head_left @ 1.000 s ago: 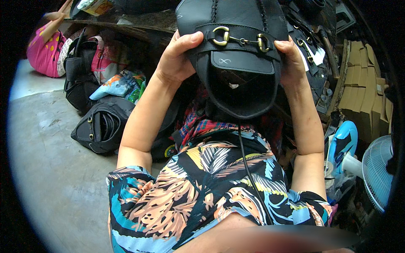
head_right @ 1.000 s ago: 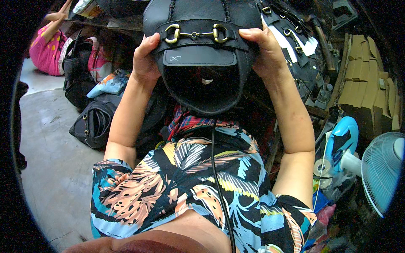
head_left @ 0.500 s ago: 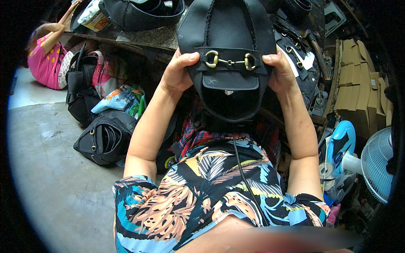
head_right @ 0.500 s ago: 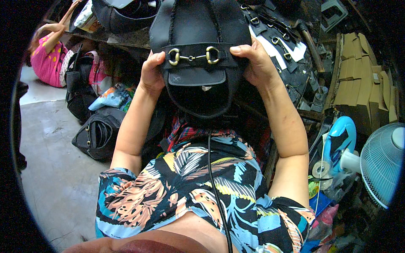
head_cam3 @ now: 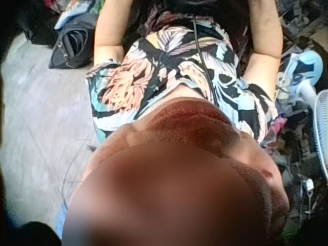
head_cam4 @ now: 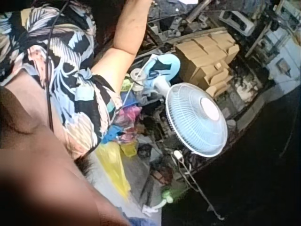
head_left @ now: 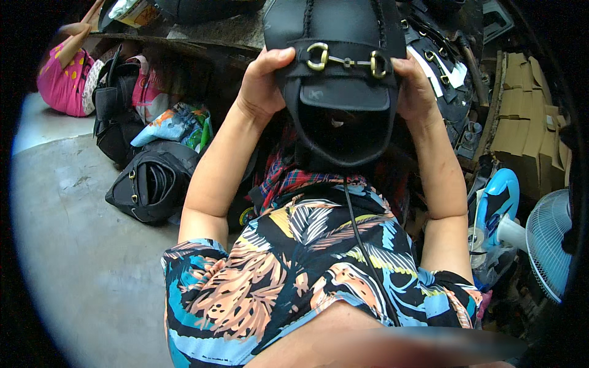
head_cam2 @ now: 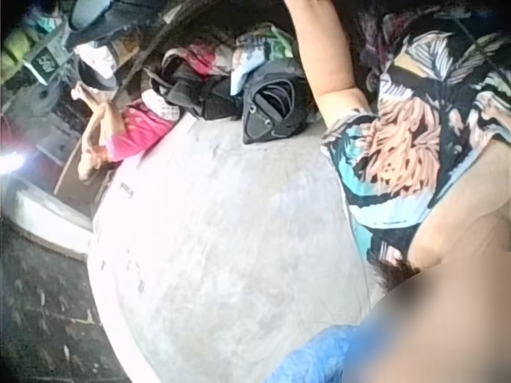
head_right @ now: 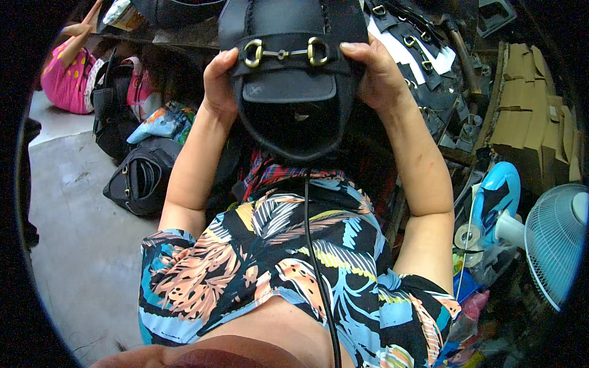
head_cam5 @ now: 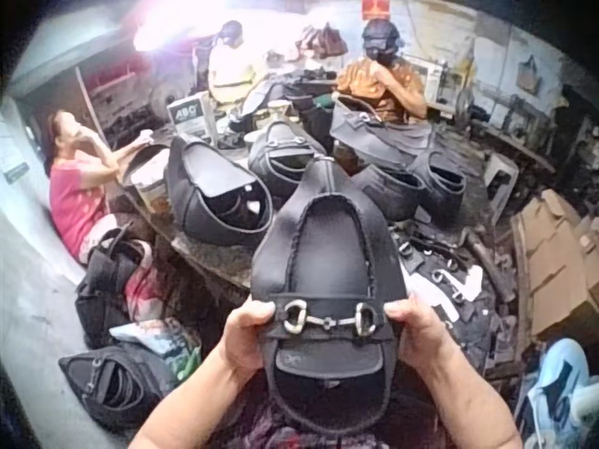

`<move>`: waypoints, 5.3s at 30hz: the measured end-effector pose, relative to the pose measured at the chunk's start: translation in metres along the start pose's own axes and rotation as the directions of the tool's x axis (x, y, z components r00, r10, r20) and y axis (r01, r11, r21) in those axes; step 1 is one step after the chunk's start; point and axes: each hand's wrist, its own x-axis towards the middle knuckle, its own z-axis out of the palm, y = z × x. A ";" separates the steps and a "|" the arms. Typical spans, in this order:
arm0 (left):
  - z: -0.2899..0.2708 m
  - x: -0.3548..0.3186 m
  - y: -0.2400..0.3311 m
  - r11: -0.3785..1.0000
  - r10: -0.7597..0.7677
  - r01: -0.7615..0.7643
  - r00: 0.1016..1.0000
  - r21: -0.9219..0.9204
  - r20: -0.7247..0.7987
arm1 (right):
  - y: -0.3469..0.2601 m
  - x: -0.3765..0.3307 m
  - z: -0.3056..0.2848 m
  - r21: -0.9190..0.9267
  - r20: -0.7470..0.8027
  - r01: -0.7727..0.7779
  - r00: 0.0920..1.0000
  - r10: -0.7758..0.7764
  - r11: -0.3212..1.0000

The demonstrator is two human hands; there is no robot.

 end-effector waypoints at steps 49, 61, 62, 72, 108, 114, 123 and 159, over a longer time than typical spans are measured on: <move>0.080 0.008 0.009 0.831 0.299 -0.102 0.912 0.547 -0.283 | -0.049 0.000 0.110 -0.755 0.655 0.549 0.662 -0.365 -0.358; 0.079 0.006 0.001 0.848 0.237 -0.038 0.920 0.528 -0.314 | -0.045 0.003 0.100 -0.645 0.750 0.616 0.624 -0.219 -0.453; 0.077 0.006 0.003 0.853 0.227 -0.059 0.936 0.518 -0.268 | -0.045 0.003 0.095 -0.670 0.734 0.620 0.638 -0.235 -0.408; 0.028 -0.007 0.021 0.962 0.153 -0.141 0.988 0.233 -0.031 | -0.033 0.004 0.017 -0.729 -0.197 0.026 0.949 -0.246 0.684; 0.005 -0.017 0.001 0.963 0.055 -0.014 0.988 0.271 -0.145 | -0.004 -0.014 0.011 -0.229 -0.271 -0.056 0.962 -0.008 0.972; 0.015 -0.020 0.022 0.856 0.093 0.044 0.967 0.515 -0.237 | -0.017 -0.011 0.012 -0.513 -0.162 0.011 0.981 -0.109 0.858; 0.024 -0.030 0.029 0.768 0.096 0.085 0.964 0.635 -0.246 | -0.016 -0.011 0.021 -0.360 -0.244 -0.043 0.968 -0.049 0.932; 0.013 0.016 0.006 0.977 -0.080 0.086 0.996 0.194 -0.040 | 0.004 -0.015 0.019 0.162 -0.271 0.020 0.962 0.025 0.987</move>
